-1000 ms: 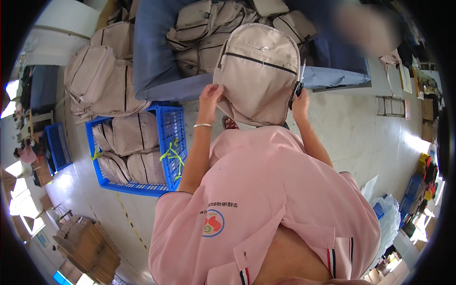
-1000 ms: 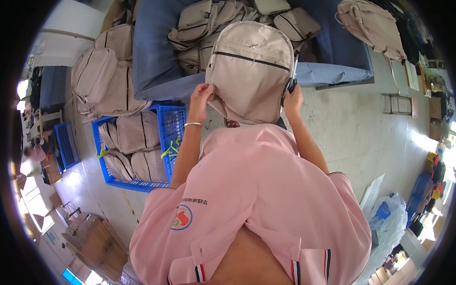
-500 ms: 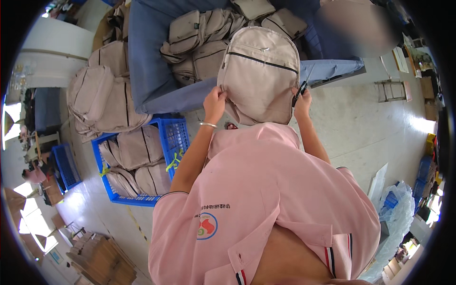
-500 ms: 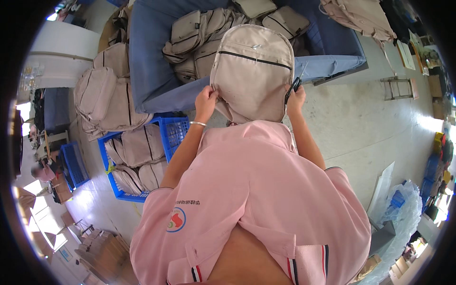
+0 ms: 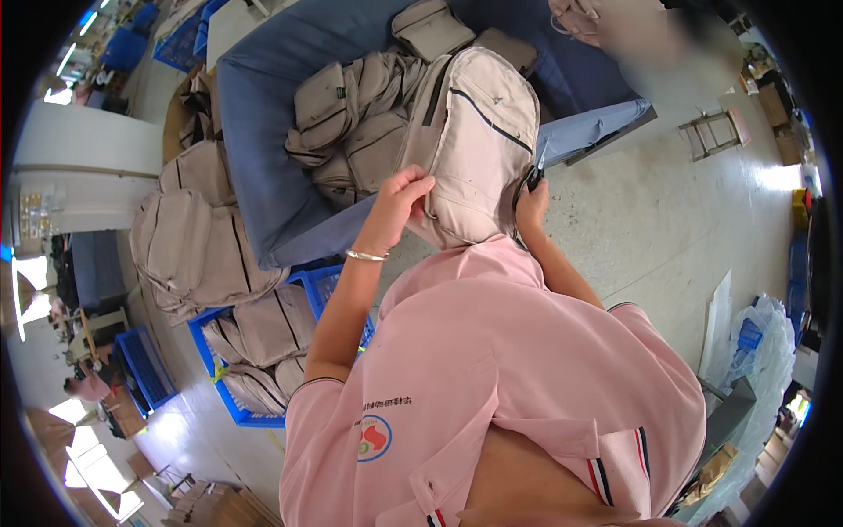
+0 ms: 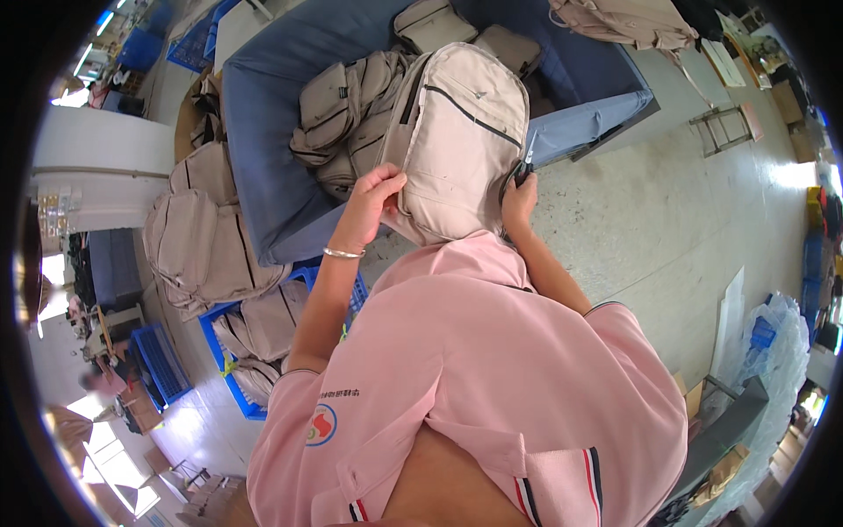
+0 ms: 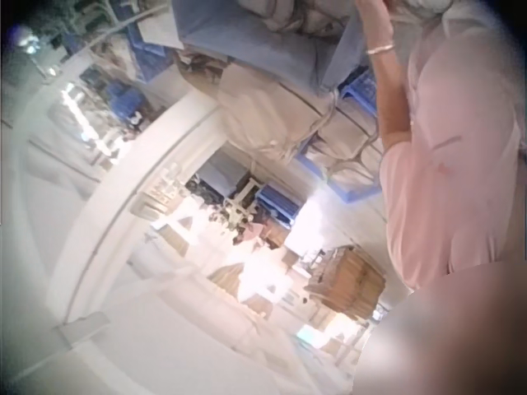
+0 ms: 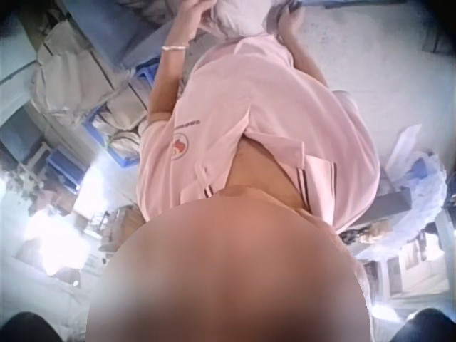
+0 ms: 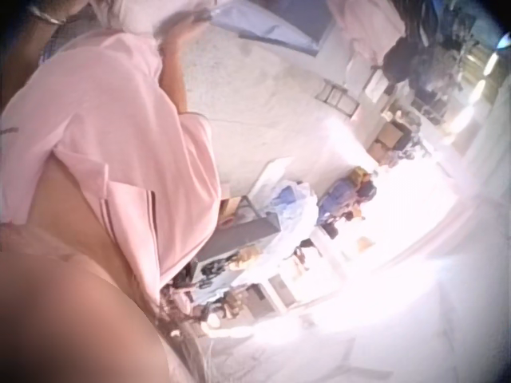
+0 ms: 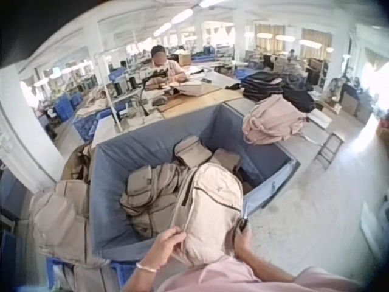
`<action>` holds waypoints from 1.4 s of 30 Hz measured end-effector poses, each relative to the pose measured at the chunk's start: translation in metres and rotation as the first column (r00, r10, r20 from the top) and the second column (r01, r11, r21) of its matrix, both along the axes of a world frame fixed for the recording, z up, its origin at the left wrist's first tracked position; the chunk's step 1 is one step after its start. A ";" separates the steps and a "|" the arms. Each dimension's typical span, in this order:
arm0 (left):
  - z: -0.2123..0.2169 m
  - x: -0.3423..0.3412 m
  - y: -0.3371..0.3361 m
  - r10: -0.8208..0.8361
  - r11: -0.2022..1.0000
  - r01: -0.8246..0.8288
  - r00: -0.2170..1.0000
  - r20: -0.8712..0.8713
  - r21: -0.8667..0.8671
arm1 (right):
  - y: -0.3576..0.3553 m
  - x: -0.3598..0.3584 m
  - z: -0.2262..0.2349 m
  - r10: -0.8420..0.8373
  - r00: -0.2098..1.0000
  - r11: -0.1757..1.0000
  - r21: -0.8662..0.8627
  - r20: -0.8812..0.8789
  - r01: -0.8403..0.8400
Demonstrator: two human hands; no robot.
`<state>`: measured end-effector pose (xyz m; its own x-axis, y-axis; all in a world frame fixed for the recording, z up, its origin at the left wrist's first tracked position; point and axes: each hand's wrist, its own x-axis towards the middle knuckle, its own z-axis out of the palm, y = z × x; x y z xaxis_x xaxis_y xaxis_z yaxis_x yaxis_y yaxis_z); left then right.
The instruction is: Trimming excess thread and loose ends from manufactured backpacks using a pair of scissors.
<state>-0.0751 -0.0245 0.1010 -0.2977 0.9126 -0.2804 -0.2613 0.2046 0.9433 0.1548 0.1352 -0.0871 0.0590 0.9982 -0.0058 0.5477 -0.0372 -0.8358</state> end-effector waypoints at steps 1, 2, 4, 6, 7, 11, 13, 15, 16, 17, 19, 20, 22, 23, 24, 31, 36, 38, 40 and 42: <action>0.001 -0.009 -0.002 -0.053 0.998 0.061 0.952 -0.302 0.018 | -0.004 -0.004 0.018 -0.035 0.999 0.999 0.018 0.000 0.035; 0.004 -0.016 -0.001 -0.054 0.998 0.064 0.950 -0.307 0.024 | -0.002 -0.007 0.038 -0.075 0.997 0.996 0.039 -0.001 0.075; 0.014 -0.026 0.000 -0.044 0.970 0.207 0.658 -0.751 0.125 | 0.017 -0.008 0.076 -0.021 1.000 0.998 0.067 -0.002 0.021; 0.028 -0.034 0.001 -0.120 0.965 0.258 0.614 -0.781 0.055 | 0.039 -0.024 0.128 0.224 0.974 0.904 0.381 -0.031 -0.196; 0.038 -0.036 0.003 -0.089 0.944 0.317 0.504 -0.859 0.088 | 0.052 -0.035 0.153 0.383 0.923 0.845 0.421 -0.044 -0.331; 0.076 -0.044 0.012 -0.016 0.877 0.473 0.214 -0.977 0.090 | 0.086 -0.091 0.244 0.807 0.571 0.422 0.531 0.150 -0.735; 0.091 -0.063 0.013 0.035 0.877 0.471 0.129 -0.991 0.092 | 0.108 -0.116 0.254 0.859 0.395 0.264 0.380 0.326 -0.887; 0.096 -0.088 0.010 0.081 0.881 0.464 0.048 -0.996 0.094 | 0.112 -0.127 0.257 0.888 0.381 0.270 0.379 0.257 -0.885; 0.097 -0.101 0.006 0.078 0.912 0.396 0.097 -0.992 0.111 | 0.110 -0.131 0.262 0.912 0.363 0.273 0.377 0.191 -0.885; 0.097 -0.110 0.003 0.079 0.937 0.326 0.148 -0.986 0.124 | 0.102 -0.132 0.265 0.914 0.393 0.343 0.318 0.106 -0.884; 0.095 -0.120 0.000 0.139 0.949 0.245 0.240 -0.961 0.198 | 0.086 -0.130 0.276 0.894 0.419 0.362 0.295 0.156 -0.884; 0.093 -0.124 -0.001 0.199 0.951 0.166 0.321 -0.926 0.262 | 0.078 -0.128 0.282 0.869 0.452 0.391 0.279 0.204 -0.877; 0.090 -0.128 0.001 0.150 0.977 0.068 0.444 -0.883 0.201 | 0.062 -0.117 0.285 0.861 0.483 0.445 0.225 0.160 -0.867; 0.089 -0.130 0.006 0.183 0.971 0.032 0.540 -0.821 0.238 | 0.056 -0.110 0.277 0.871 0.479 0.489 0.097 -0.114 -0.867; 0.088 -0.132 0.013 0.213 0.963 -0.004 0.628 -0.748 0.271 | 0.049 -0.103 0.269 0.795 0.475 0.498 -0.041 -0.378 -0.866; 0.051 -0.111 0.063 0.012 0.993 0.075 0.715 -0.699 0.094 | 0.026 -0.088 0.155 0.438 0.570 0.683 -0.155 -0.696 -0.714; 0.000 -0.097 0.090 -0.152 0.962 0.272 0.536 -0.830 0.000 | 0.008 -0.054 0.115 0.429 0.742 0.707 -0.320 -0.515 -0.631; -0.017 -0.090 0.095 -0.153 0.937 0.348 0.486 -0.861 0.029 | 0.007 -0.037 0.105 0.551 0.760 0.705 -0.295 -0.344 -0.645; -0.023 -0.086 0.100 -0.184 0.930 0.366 0.541 -0.820 0.033 | 0.012 -0.015 0.082 0.662 0.707 0.694 -0.150 -0.250 -0.704; -0.022 -0.087 0.101 -0.210 0.926 0.376 0.590 -0.780 0.035 | 0.017 0.000 0.076 0.653 0.737 0.721 -0.155 -0.174 -0.676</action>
<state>-0.1624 0.0767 0.0789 -0.0328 0.9955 0.0890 0.5972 -0.0519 0.8004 0.1543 0.1525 -0.0114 -0.6310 0.7567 -0.1707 0.4089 0.1375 -0.9022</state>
